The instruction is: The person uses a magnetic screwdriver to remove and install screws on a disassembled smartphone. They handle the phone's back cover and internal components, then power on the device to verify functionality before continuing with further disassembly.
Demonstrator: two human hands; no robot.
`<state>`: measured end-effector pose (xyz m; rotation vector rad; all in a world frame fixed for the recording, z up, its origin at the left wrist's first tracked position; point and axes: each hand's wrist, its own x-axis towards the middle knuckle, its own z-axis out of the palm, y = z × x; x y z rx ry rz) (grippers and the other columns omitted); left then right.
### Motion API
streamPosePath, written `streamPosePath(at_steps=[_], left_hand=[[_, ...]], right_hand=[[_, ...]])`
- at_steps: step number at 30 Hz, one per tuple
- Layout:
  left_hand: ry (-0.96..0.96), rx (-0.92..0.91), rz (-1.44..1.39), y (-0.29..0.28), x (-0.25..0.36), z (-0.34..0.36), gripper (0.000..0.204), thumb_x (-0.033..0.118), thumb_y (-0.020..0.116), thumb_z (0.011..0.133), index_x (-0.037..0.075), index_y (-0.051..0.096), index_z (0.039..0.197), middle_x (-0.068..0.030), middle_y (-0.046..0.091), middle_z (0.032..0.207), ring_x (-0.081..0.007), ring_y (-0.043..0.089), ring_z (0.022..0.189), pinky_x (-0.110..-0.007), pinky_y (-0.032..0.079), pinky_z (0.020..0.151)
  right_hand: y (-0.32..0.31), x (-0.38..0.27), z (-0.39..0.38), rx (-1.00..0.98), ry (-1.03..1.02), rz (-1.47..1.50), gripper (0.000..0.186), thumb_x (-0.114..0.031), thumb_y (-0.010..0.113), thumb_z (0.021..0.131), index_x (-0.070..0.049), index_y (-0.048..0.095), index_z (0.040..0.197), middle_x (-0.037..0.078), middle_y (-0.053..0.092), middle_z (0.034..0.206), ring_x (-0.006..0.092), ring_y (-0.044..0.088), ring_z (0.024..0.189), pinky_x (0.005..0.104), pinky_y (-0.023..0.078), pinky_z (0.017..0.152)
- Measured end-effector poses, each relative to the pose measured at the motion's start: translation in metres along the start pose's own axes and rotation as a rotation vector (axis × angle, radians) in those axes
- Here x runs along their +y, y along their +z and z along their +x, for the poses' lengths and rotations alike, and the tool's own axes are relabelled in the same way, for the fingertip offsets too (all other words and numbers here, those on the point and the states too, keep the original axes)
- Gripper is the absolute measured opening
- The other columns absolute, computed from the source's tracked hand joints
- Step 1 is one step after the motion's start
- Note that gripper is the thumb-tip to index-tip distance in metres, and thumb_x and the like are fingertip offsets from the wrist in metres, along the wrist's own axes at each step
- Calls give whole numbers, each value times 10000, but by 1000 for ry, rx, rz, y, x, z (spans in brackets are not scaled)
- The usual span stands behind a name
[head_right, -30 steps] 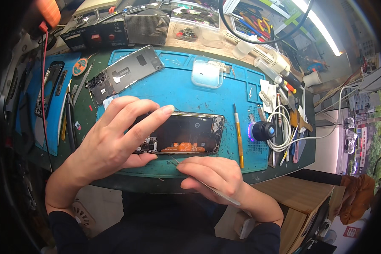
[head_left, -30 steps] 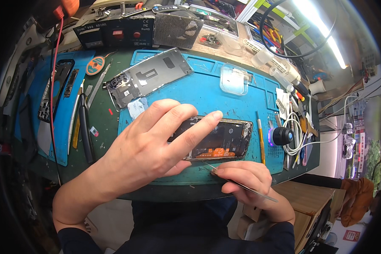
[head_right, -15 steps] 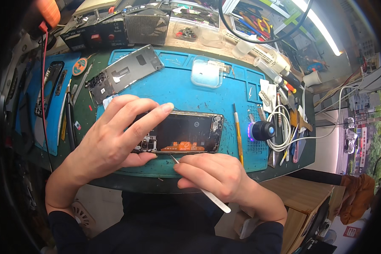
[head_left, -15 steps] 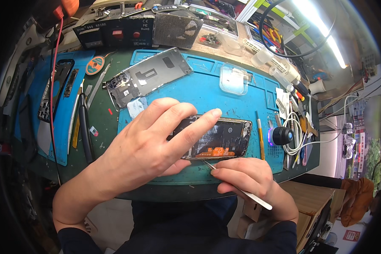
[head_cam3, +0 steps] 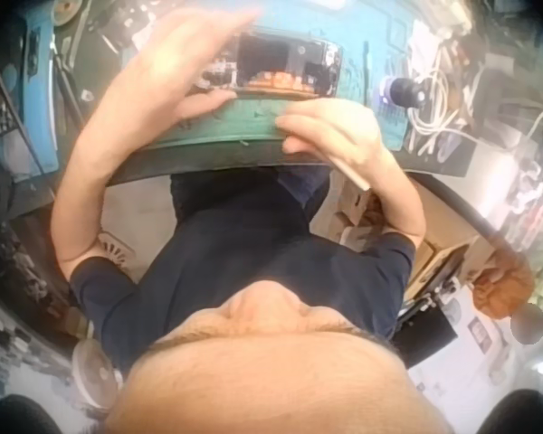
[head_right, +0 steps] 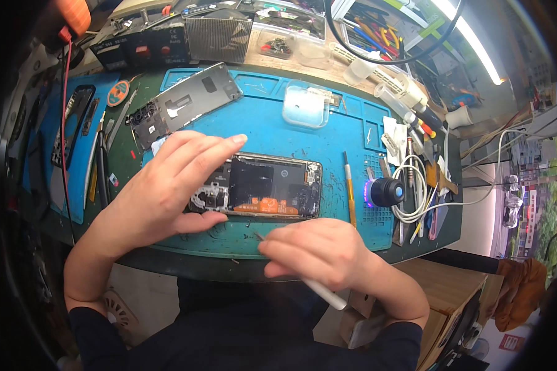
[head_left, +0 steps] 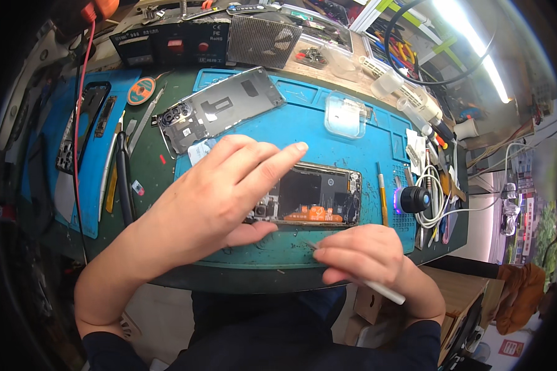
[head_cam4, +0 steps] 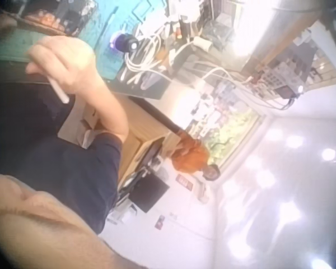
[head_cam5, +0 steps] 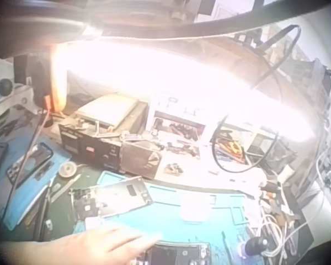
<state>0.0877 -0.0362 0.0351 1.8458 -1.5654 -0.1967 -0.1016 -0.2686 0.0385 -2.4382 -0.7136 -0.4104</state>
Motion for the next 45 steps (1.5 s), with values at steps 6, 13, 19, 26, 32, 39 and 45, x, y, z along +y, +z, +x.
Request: streamPosePath(at_steps=[6, 13, 19, 26, 32, 39, 45], left_hand=[[-22, -14, 28, -1, -4, 1, 942, 144, 939, 722, 25, 538, 1566, -155, 629, 1501, -381, 556, 1409, -483, 487, 1178], [-29, 112, 287, -14, 13, -3, 813, 248, 892, 813, 19, 581, 1529, -155, 645, 1506, -386, 564, 1426, -521, 415, 1242], [-34, 205, 357, -34, 33, -19, 698, 271, 853, 893, -15, 616, 1484, -167, 678, 1465, -398, 583, 1413, -539, 429, 1227], [-73, 302, 236, -21, 45, -45, 570, 157, 844, 915, -17, 647, 1420, -167, 737, 1345, -383, 668, 1264, -505, 512, 1113], [-106, 342, 37, 25, 51, -54, 373, -8, 845, 847, 13, 727, 1200, -129, 736, 1053, -324, 726, 904, -416, 583, 770], [-266, 152, -387, 33, 60, -39, 166, 18, 824, 931, 3, 771, 1088, -116, 760, 950, -221, 716, 784, -334, 566, 675], [-326, 130, -472, 37, 60, -35, 81, -22, 782, 956, -7, 786, 1036, -106, 761, 894, -178, 723, 767, -303, 553, 666]], right_hand=[[-3, -3, -4, 127, 81, 1, 288, -196, 877, 900, -15, 770, 1097, 107, 763, 974, 246, 757, 802, 338, 619, 656], [-6, -15, 15, 96, 198, -118, 282, 10, 788, 842, -31, 749, 1118, 124, 697, 1041, 246, 710, 849, 334, 590, 672], [10, -11, 29, -60, 319, -45, 190, 16, 772, 882, -42, 660, 1024, 106, 556, 930, 303, 673, 758, 410, 562, 640], [6, -13, 36, -176, 401, -73, 241, 28, 810, 838, -45, 682, 1029, 102, 620, 953, 313, 714, 811, 401, 590, 680], [8, -12, 28, -139, 329, -23, 232, -13, 796, 857, -46, 645, 1029, 109, 571, 954, 308, 694, 778, 412, 573, 655], [26, -27, 14, 165, 140, -72, 220, 6, 834, 826, -45, 708, 999, 71, 612, 918, 216, 674, 708, 343, 559, 566], [31, -27, 10, 239, 158, -73, 200, -15, 838, 859, -30, 710, 1012, 71, 615, 910, 210, 677, 717, 343, 563, 567]])
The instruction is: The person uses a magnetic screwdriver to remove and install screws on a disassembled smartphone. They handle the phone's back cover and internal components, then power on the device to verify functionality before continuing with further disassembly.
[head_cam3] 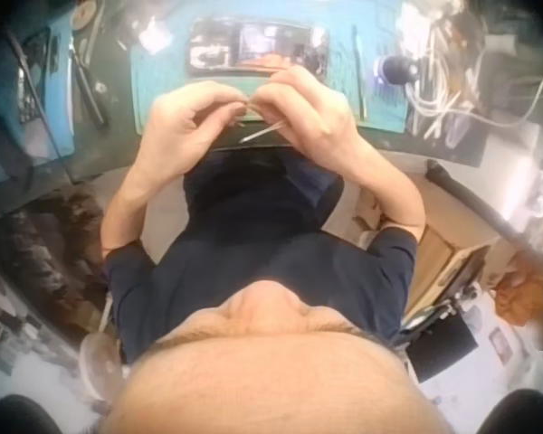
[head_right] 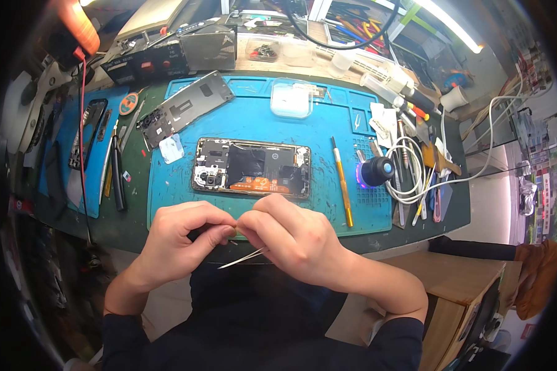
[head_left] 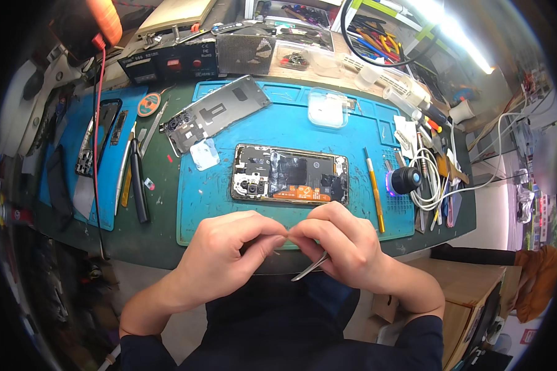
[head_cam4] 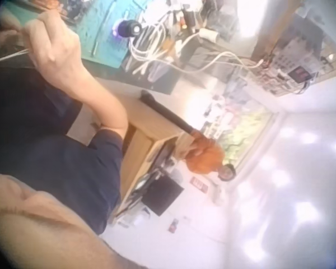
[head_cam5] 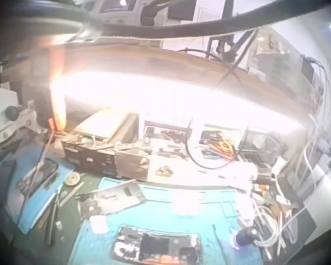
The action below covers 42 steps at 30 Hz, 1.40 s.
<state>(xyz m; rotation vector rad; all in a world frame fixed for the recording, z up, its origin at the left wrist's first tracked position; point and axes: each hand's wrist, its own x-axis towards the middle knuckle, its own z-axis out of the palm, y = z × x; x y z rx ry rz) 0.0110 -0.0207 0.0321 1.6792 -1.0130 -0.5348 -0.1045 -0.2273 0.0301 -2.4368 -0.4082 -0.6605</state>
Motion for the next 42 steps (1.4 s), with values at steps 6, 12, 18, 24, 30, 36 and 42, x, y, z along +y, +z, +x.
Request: streamPosePath(at_steps=[6, 12, 18, 24, 30, 36, 42], left_hand=[[144, 65, 191, 6, -2, 4, 87, -30, 780, 929, -4, 754, 1008, -126, 749, 905, -281, 732, 805, -367, 576, 697], [258, 72, 365, 9, -6, 1, 170, -8, 817, 881, -3, 739, 1032, -125, 736, 922, -320, 717, 828, -409, 583, 728], [382, -6, 625, 4, -9, -11, 409, 87, 842, 851, 21, 752, 1245, -76, 681, 1167, -272, 676, 1041, -410, 557, 883], [402, -140, 791, -3, -11, -24, 559, 192, 835, 867, 17, 725, 1386, -75, 614, 1347, -264, 625, 1169, -407, 526, 979], [428, -163, 856, -4, -15, -27, 596, 237, 818, 888, 15, 707, 1430, -72, 598, 1395, -245, 630, 1188, -394, 526, 997], [427, -165, 868, -5, -15, -27, 596, 230, 821, 887, 16, 708, 1432, -70, 602, 1390, -241, 630, 1189, -388, 527, 1005], [403, -141, 834, -6, -11, -25, 548, 186, 822, 885, 14, 722, 1396, -81, 631, 1336, -258, 639, 1155, -392, 531, 992]], right_hand=[[4, 1, -7, 40, 27, -13, 166, -36, 819, 891, -28, 709, 1015, 71, 611, 897, 218, 669, 704, 350, 560, 569], [2, 4, -11, -60, 31, -53, 153, -56, 800, 876, -50, 690, 982, 62, 566, 861, 225, 662, 693, 363, 556, 582], [-3, 14, -6, -171, 132, 37, 199, -20, 775, 833, -83, 633, 957, 75, 559, 906, 289, 691, 830, 407, 591, 652], [-16, 14, 9, -339, 129, 50, 179, -17, 753, 846, -38, 590, 917, 117, 611, 1027, 319, 712, 921, 427, 612, 735], [-25, 5, 23, -446, 136, -28, 135, -12, 733, 828, -11, 624, 908, 152, 657, 1107, 316, 737, 978, 413, 622, 801], [-24, 4, 21, -409, 127, -31, 114, -12, 723, 829, -8, 640, 907, 145, 648, 1085, 315, 738, 969, 410, 621, 795], [-29, 5, 13, -298, 211, -28, 260, -42, 825, 826, -56, 671, 1035, 101, 632, 1014, 316, 712, 872, 411, 588, 712]])
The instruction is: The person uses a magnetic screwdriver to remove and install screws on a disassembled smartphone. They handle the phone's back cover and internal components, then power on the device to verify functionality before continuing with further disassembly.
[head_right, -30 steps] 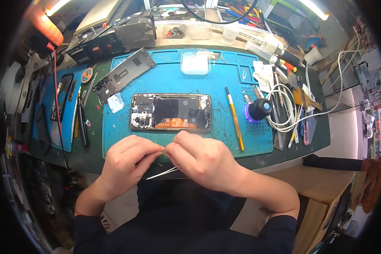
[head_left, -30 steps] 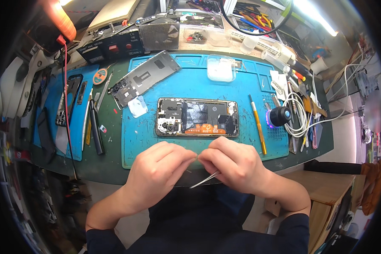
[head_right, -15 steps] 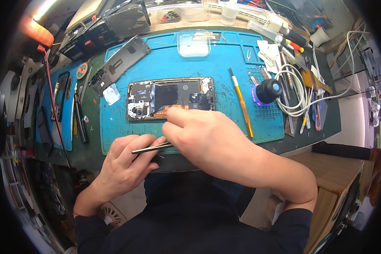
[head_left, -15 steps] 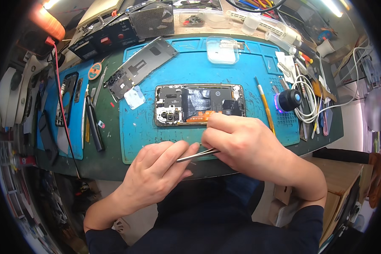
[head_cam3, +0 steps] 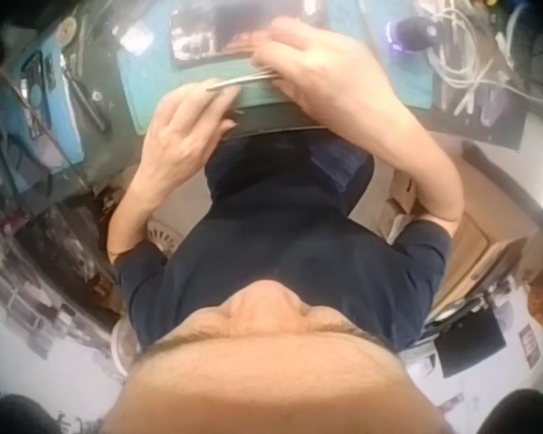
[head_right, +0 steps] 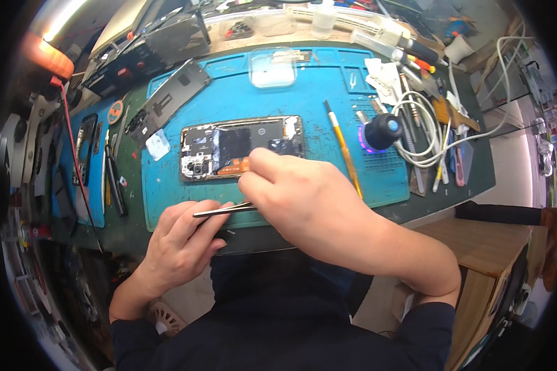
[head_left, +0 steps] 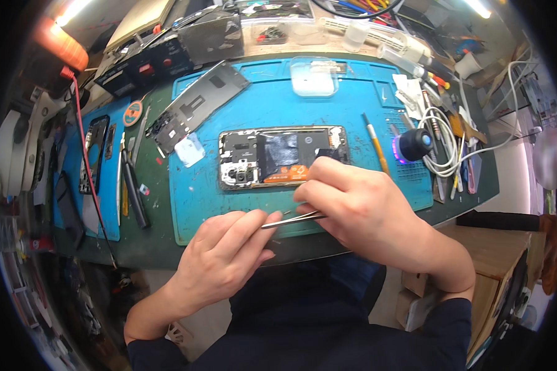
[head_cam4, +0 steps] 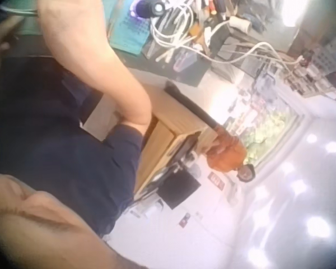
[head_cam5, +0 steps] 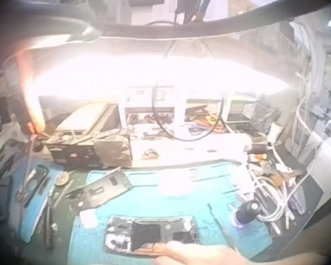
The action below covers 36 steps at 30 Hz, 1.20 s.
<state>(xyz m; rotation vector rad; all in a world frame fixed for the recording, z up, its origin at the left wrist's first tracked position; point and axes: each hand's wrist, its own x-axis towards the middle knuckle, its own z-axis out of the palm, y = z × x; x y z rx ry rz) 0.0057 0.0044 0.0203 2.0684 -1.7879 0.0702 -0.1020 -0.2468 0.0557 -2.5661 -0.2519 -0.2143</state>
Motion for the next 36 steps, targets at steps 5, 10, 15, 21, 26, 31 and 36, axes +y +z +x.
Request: streamPosePath(at_steps=[5, 10, 15, 21, 26, 31, 36], left_hand=[[-30, 75, -131, 1, -2, 2, 496, 104, 835, 860, -2, 735, 1335, -99, 673, 1260, -292, 652, 1095, -409, 552, 943], [-8, 131, -163, 2, 1, 4, 473, 35, 836, 837, -10, 736, 1297, -116, 697, 1217, -318, 655, 1058, -417, 558, 907], [9, 118, -144, 5, 1, 4, 496, 12, 829, 824, -15, 725, 1309, -125, 697, 1211, -325, 657, 1048, -431, 551, 907], [13, 135, -124, 6, 1, 3, 499, -7, 811, 820, -16, 721, 1310, -133, 697, 1205, -335, 662, 1042, -442, 540, 907], [20, 136, -108, 7, 2, 4, 502, -20, 804, 814, -15, 721, 1309, -133, 702, 1192, -332, 666, 1040, -437, 534, 901], [17, 148, -107, 9, 3, 3, 501, -29, 800, 813, -17, 720, 1308, -131, 706, 1192, -329, 667, 1041, -439, 530, 905], [9, 148, -102, 10, 4, 3, 496, -32, 795, 817, -20, 720, 1307, -132, 705, 1196, -328, 666, 1043, -440, 526, 911]], right_hand=[[-21, -2, -58, 153, 212, -19, 319, -57, 802, 930, -46, 635, 1202, 116, 603, 1072, 313, 678, 865, 397, 561, 726], [-35, 2, -130, 439, 556, -147, 330, 77, 744, 896, -35, 764, 1206, 108, 593, 1040, 258, 641, 833, 357, 539, 722], [-41, 12, -145, 404, 508, -400, 283, -38, 828, 856, -95, 799, 1132, 50, 691, 1008, 274, 662, 959, 414, 489, 839], [-33, 34, -128, 499, 446, -375, 199, -128, 852, 883, -101, 789, 1070, 23, 713, 974, 265, 669, 956, 400, 494, 829], [-46, 41, -130, 672, 588, -507, 113, -149, 803, 955, -88, 771, 1044, 58, 729, 889, 276, 697, 774, 413, 539, 729], [-87, 82, -162, 740, 1004, -567, 101, -180, 742, 988, -87, 758, 1024, 74, 766, 927, 283, 752, 808, 409, 582, 721], [-74, 92, -162, 587, 1025, -405, 194, -208, 738, 966, -81, 757, 1111, 62, 735, 917, 275, 738, 796, 427, 581, 745]])
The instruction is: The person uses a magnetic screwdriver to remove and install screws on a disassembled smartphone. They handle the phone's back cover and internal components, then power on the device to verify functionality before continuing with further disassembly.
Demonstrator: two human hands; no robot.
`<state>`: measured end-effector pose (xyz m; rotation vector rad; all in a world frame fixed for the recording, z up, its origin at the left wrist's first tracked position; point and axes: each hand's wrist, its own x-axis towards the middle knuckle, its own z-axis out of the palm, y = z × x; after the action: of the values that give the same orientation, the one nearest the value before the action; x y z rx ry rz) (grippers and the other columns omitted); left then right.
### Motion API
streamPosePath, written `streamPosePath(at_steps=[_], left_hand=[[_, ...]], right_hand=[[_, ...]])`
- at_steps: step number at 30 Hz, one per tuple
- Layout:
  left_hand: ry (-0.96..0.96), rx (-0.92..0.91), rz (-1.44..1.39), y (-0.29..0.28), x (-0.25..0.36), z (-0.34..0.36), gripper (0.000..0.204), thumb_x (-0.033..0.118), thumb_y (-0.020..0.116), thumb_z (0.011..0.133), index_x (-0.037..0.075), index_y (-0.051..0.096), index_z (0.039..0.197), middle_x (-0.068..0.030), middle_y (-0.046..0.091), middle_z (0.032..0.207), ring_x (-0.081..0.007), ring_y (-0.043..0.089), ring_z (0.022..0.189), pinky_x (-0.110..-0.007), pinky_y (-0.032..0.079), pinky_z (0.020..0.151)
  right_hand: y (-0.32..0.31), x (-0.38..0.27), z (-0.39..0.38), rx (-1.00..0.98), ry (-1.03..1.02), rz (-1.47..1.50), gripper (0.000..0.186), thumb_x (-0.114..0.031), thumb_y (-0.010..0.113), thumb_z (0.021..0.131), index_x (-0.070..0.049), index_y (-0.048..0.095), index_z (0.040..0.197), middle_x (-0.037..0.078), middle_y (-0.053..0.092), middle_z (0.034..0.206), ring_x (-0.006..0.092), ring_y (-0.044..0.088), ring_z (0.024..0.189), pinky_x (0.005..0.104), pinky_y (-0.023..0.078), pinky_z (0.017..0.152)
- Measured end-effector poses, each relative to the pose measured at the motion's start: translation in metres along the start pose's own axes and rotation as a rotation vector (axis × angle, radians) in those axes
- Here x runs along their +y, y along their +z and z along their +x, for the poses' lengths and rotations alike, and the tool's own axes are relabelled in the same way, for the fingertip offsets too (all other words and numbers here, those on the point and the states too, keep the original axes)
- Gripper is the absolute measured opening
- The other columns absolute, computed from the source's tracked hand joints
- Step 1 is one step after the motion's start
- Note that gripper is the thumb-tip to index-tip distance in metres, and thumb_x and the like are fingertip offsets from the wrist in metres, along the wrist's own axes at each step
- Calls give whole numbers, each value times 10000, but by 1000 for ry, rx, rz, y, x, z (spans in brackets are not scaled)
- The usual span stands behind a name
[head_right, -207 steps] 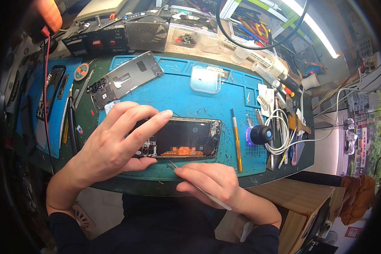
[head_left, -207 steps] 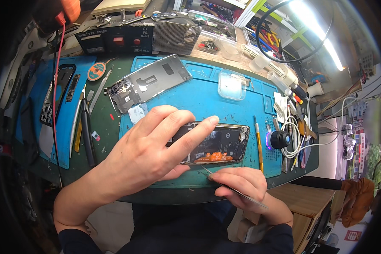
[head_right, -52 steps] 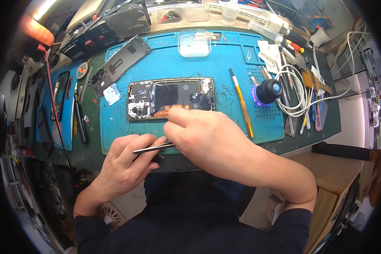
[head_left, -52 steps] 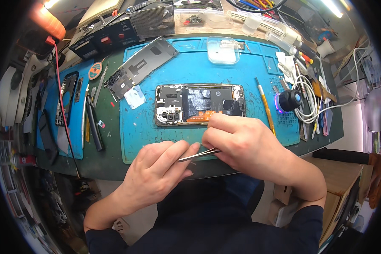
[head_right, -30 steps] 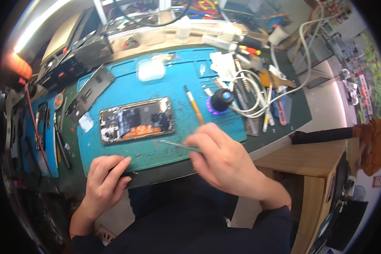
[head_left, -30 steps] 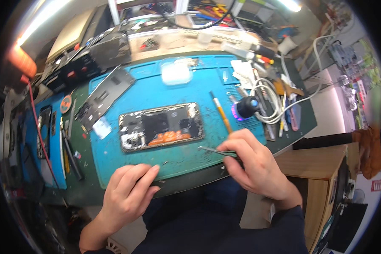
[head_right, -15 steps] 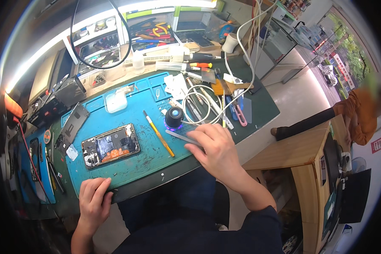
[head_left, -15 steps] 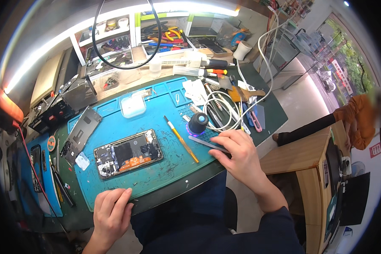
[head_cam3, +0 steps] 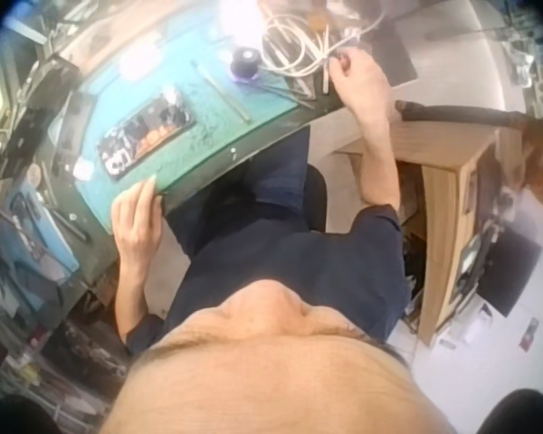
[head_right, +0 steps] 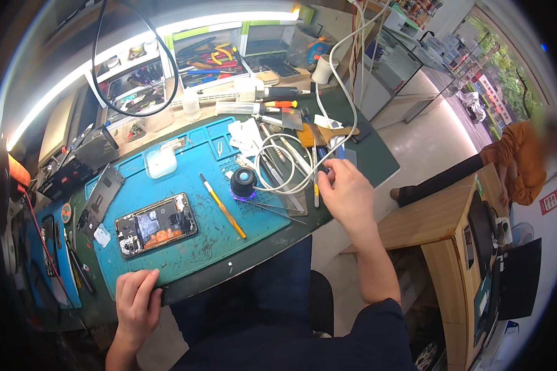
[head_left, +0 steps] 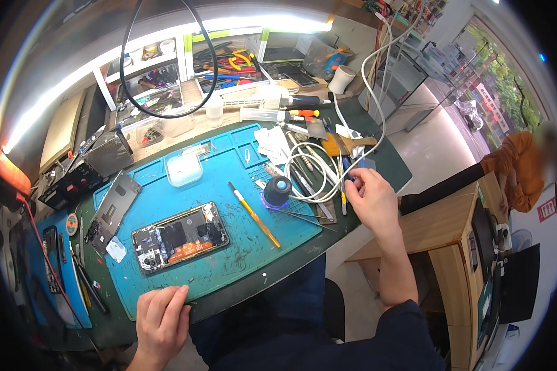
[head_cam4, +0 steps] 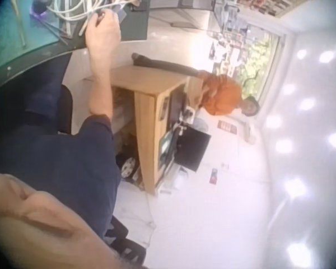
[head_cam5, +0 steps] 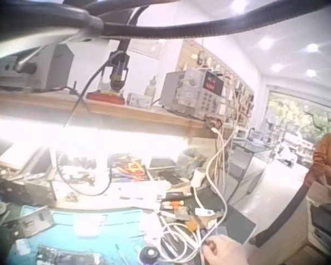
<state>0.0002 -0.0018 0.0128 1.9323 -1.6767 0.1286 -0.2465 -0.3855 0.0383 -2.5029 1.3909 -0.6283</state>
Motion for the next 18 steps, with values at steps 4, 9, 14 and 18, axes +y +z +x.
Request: streamPosePath(at_steps=[4, 9, 14, 18], left_hand=[[-4, -8, -4, -2, 0, 0, 493, -31, 791, 824, -20, 719, 1311, -134, 704, 1201, -330, 666, 1043, -441, 525, 913], [-1, -10, -8, -2, -1, 1, 492, -33, 788, 827, -21, 718, 1314, -139, 704, 1204, -336, 664, 1048, -443, 526, 918], [-28, -11, -42, -2, 1, 2, 450, -61, 750, 842, -41, 698, 1289, -179, 689, 1189, -385, 645, 1041, -466, 532, 917], [-45, -20, -17, -3, 7, 2, 445, -60, 741, 857, -42, 693, 1298, -181, 688, 1197, -389, 643, 1049, -468, 529, 921]], right_hand=[[13, -10, 3, 58, 1, 70, 259, -175, 742, 953, -77, 738, 1193, 65, 731, 940, 285, 736, 799, 421, 581, 742], [27, 2, 3, 154, -89, -13, 296, -154, 743, 925, -71, 741, 1210, 81, 734, 932, 311, 734, 803, 426, 582, 744], [-5, -3, -28, 115, 2, -35, 265, -118, 735, 902, -42, 770, 1154, 90, 726, 890, 289, 722, 764, 402, 573, 715], [-34, 7, -60, 97, 116, 61, 263, -66, 722, 893, -18, 769, 1147, 89, 694, 852, 220, 676, 705, 351, 549, 679]])
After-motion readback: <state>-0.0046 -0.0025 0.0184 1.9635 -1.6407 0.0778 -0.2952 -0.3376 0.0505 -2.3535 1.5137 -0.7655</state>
